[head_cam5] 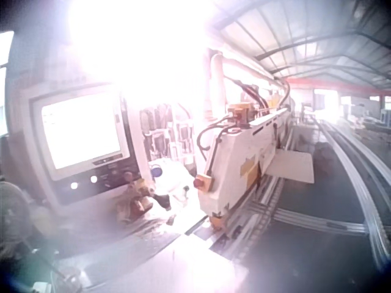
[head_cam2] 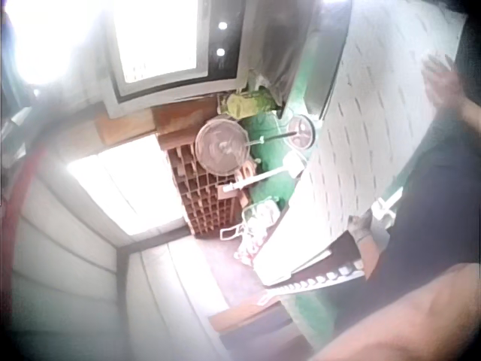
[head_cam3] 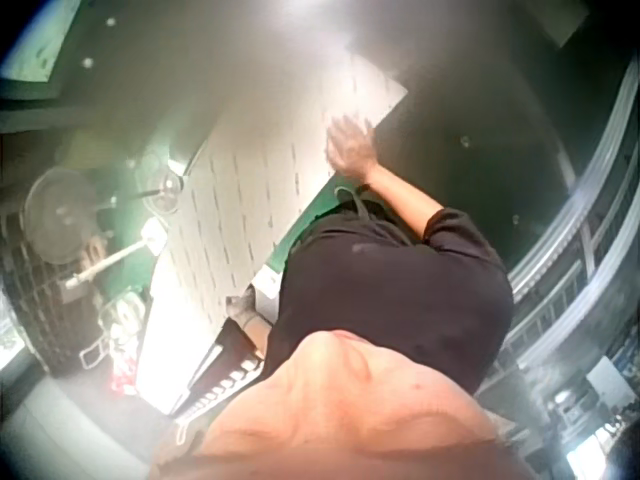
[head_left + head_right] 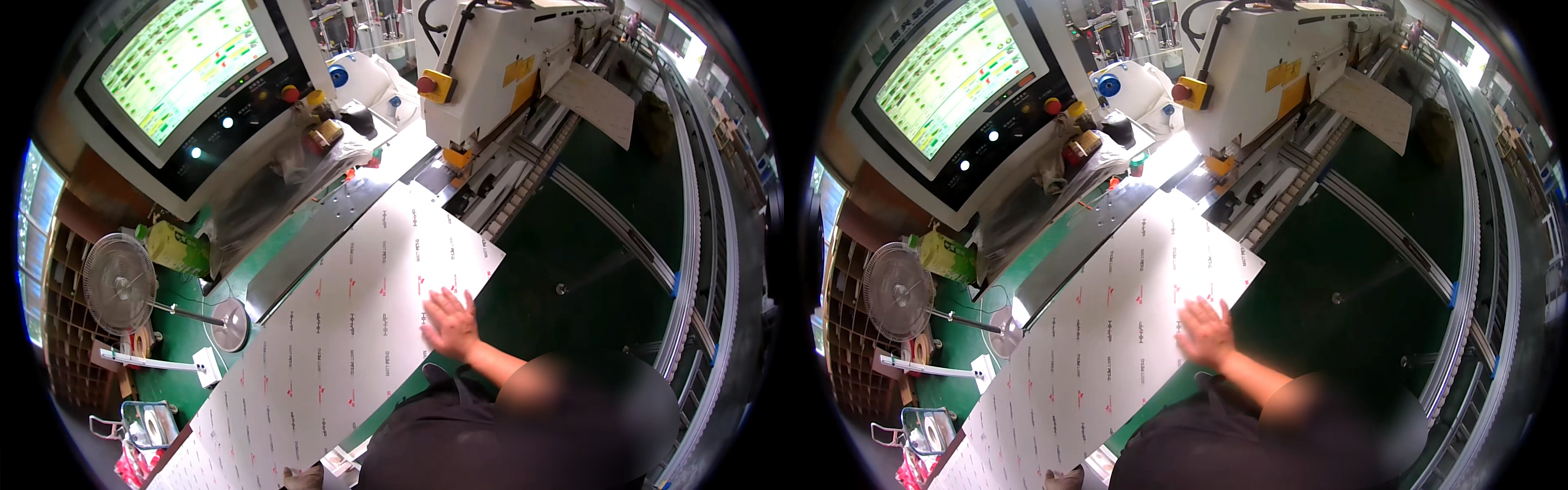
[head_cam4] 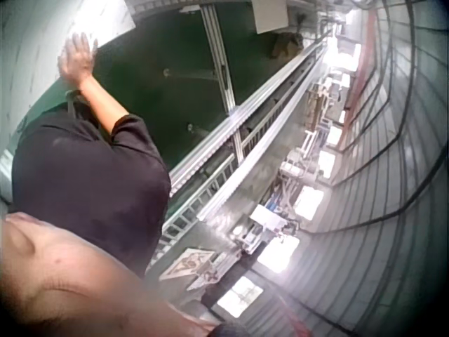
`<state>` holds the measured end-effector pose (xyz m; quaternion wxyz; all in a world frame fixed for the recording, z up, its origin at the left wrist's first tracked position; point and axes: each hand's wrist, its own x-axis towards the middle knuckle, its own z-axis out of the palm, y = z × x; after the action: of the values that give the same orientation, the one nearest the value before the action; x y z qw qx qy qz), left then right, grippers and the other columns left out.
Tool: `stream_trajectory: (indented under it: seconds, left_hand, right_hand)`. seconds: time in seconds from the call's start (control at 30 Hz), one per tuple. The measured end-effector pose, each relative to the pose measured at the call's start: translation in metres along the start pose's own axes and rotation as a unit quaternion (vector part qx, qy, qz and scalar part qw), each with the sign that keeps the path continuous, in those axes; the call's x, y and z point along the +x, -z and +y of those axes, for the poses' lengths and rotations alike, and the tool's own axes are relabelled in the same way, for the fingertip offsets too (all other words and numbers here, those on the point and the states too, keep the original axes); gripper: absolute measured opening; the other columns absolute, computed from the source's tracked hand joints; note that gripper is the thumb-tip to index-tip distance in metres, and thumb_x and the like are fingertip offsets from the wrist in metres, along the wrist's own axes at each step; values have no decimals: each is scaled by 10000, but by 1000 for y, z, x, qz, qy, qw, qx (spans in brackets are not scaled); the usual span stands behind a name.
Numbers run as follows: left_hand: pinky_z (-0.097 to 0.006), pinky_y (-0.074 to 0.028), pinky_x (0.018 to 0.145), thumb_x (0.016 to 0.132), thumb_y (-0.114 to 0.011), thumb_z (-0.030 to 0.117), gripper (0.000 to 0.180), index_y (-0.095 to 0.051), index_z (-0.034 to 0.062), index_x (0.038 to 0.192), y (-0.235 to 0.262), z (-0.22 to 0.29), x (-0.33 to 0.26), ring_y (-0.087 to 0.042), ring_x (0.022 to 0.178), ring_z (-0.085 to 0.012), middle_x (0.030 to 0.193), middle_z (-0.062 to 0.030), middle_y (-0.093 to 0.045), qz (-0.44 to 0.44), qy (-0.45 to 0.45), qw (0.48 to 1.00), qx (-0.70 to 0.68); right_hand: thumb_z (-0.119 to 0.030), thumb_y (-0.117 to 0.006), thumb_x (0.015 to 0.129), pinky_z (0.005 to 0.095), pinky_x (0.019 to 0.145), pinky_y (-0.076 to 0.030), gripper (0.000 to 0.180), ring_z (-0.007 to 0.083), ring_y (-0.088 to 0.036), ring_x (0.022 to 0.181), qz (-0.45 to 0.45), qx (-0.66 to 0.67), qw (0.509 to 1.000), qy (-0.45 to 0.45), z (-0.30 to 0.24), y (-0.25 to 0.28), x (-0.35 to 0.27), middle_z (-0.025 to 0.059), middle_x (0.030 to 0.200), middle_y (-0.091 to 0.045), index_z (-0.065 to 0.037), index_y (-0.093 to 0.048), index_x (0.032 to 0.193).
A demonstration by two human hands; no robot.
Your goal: The person picks up large white boards from a stack and feeds them one at a time into the conveyor of an industrial processing machine.
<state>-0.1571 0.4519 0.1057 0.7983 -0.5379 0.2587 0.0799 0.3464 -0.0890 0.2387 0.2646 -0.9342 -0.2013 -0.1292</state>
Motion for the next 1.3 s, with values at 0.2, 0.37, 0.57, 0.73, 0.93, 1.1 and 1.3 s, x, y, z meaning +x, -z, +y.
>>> stream_trajectory:
  seconds: [0.2,0.37,0.57,0.73,0.93,1.1,1.3]
  left_hand:
    - [-665,-232,1180,907,-605,384,478,-508,156,1316,-19,5,39,-263,1460,-425,1564,-179,-376,15,-104,980,168]
    - [-657,-262,1184,939,-545,380,521,-505,81,1364,-18,-25,46,-353,1440,-430,1533,-212,-447,-5,-165,967,194]
    - [-665,-267,1183,962,-473,435,696,-426,6,1507,56,-299,113,-365,1446,-431,1559,-216,-436,79,-457,732,499]
    - [-562,-350,1175,975,-468,413,634,-468,25,1476,61,-338,131,-445,1413,-362,1508,-184,-502,33,-377,800,466]
    - [-528,-315,1191,961,-519,429,655,-456,34,1480,85,-334,127,-443,1401,-363,1510,-169,-488,66,-304,767,561]
    - [-525,-356,1174,1049,-429,368,637,-389,-114,1462,112,-364,157,-445,1396,-440,1529,-272,-435,98,-217,688,685]
    - [-387,-509,994,1063,-487,408,550,-519,-76,1324,150,-389,207,-619,1187,-265,1341,-196,-592,140,-145,635,746]
  right_hand:
    - [-304,-683,817,461,1150,-234,334,197,-610,1235,89,55,994,33,22,-3,23,17,1267,-703,-186,-755,1121]
    - [-237,-674,793,412,1087,-288,257,178,-652,1151,130,56,989,32,47,8,37,8,1177,-737,-177,-780,1019]
    - [-212,-648,752,399,1082,-291,266,179,-671,1109,145,47,987,43,60,10,50,6,1130,-750,-177,-783,978]
    - [-223,-629,738,388,1072,-304,283,173,-672,1106,141,34,989,37,70,12,56,5,1132,-757,-175,-789,966]
    - [-279,-569,799,394,948,-421,319,267,-726,999,162,71,980,92,102,10,79,105,1010,-778,-86,-790,923]
    - [-187,-537,798,467,957,-526,407,399,-705,1028,130,95,977,141,178,29,108,232,1072,-747,40,-762,1052]
    - [-71,-493,917,486,1157,-382,426,405,-590,1278,49,26,988,142,294,40,119,244,1343,-646,53,-659,1290]
